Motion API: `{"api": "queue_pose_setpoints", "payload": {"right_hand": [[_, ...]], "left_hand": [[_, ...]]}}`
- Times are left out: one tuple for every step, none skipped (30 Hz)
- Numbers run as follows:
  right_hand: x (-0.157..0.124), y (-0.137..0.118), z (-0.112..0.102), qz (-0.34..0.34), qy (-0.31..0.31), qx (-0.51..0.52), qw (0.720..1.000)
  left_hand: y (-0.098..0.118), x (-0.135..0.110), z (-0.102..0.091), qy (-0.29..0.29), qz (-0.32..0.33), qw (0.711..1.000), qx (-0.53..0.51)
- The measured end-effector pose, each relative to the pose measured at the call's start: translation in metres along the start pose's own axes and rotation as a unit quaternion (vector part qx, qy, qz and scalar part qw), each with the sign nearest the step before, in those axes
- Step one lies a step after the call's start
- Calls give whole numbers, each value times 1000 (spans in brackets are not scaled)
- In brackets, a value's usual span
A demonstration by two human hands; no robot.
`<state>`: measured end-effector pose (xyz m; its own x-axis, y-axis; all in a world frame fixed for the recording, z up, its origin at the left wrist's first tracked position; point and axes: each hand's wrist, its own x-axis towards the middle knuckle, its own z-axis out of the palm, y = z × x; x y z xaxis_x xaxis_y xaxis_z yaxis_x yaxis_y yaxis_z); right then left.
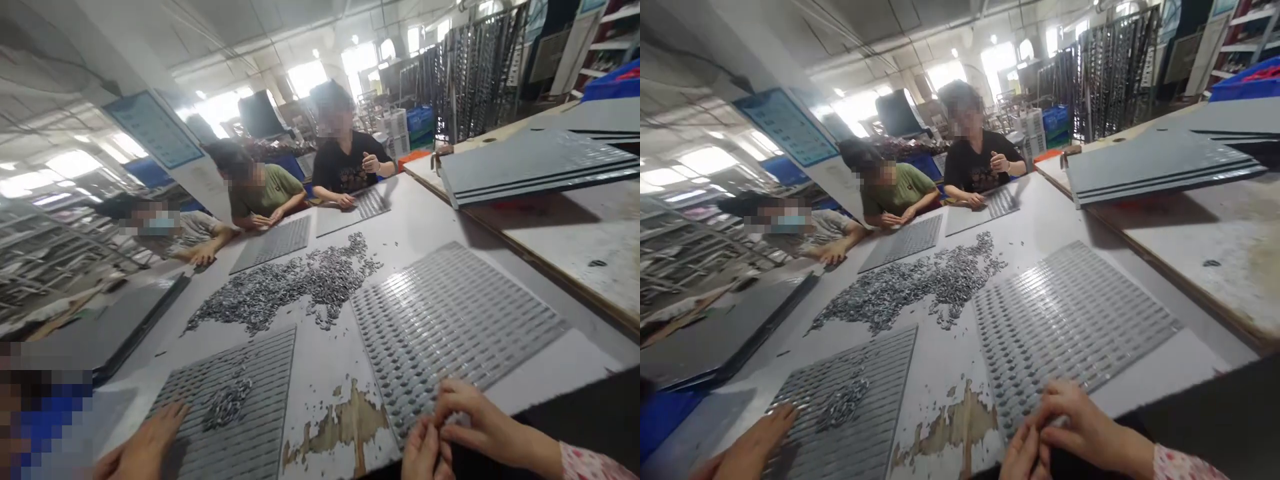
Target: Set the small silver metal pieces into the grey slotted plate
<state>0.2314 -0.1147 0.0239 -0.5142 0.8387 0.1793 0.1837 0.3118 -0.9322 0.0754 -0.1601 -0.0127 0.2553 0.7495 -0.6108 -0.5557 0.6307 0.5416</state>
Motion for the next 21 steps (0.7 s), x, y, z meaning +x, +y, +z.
{"api": "queue_pose_setpoints", "payload": {"right_hand": [[-4,0,0,-3,4,-5,1000],[-9,1,0,-5,3,-10,1000],[-14,2,0,-7,-3,-12,1000],[-18,3,-1,-10,-10,-9,1000],[-22,4,-2,-5,-12,0,1000],[-25,6,-5,2,-5,12,1000],[-27,7,-8,15,10,23,1000],[-28,8,-12,33,31,25,999],[-29,9,-17,50,56,15,997],[-29,10,-22,64,80,-11,995],[-28,10,-27,73,98,-49,991],[-27,11,-32,76,111,-95,986],[-25,12,-35,77,114,-142,980],[-23,13,-38,80,110,-182,974],[-22,14,-38,83,102,-214,968],[-20,15,-38,88,92,-237,963],[-19,16,-36,93,85,-254,959],[-19,18,-34,97,81,-269,955],[-18,19,-31,101,79,-283,950],[-18,20,-29,104,81,-298,946],[-18,21,-26,106,86,-311,940]], "left_hand": [[-1,-7,3,9,-8,1000,3],[-1,-13,8,21,-16,1000,2],[-2,-19,12,32,-20,999,-1],[-2,-24,17,37,-24,999,-9],[-3,-27,21,37,-29,999,-14],[-3,-29,25,36,-34,998,-23],[-4,-31,28,35,-42,998,-34],[-6,-32,30,36,-51,997,-48],[-7,-33,31,39,-61,996,-60],[-9,-34,31,41,-71,994,-70],[-11,-35,31,42,-80,993,-77],[-13,-36,29,43,-85,992,-82],[-14,-36,28,42,-87,992,-86],[-14,-37,27,41,-85,991,-90],[-14,-37,26,40,-82,991,-96],[-14,-36,26,38,-79,991,-103],[-13,-36,26,37,-79,990,-110],[-12,-35,26,34,-82,989,-117],[-11,-34,27,30,-86,988,-124],[-9,-33,28,28,-89,987,-133],[-8,-32,30,26,-89,986,-142]]}}
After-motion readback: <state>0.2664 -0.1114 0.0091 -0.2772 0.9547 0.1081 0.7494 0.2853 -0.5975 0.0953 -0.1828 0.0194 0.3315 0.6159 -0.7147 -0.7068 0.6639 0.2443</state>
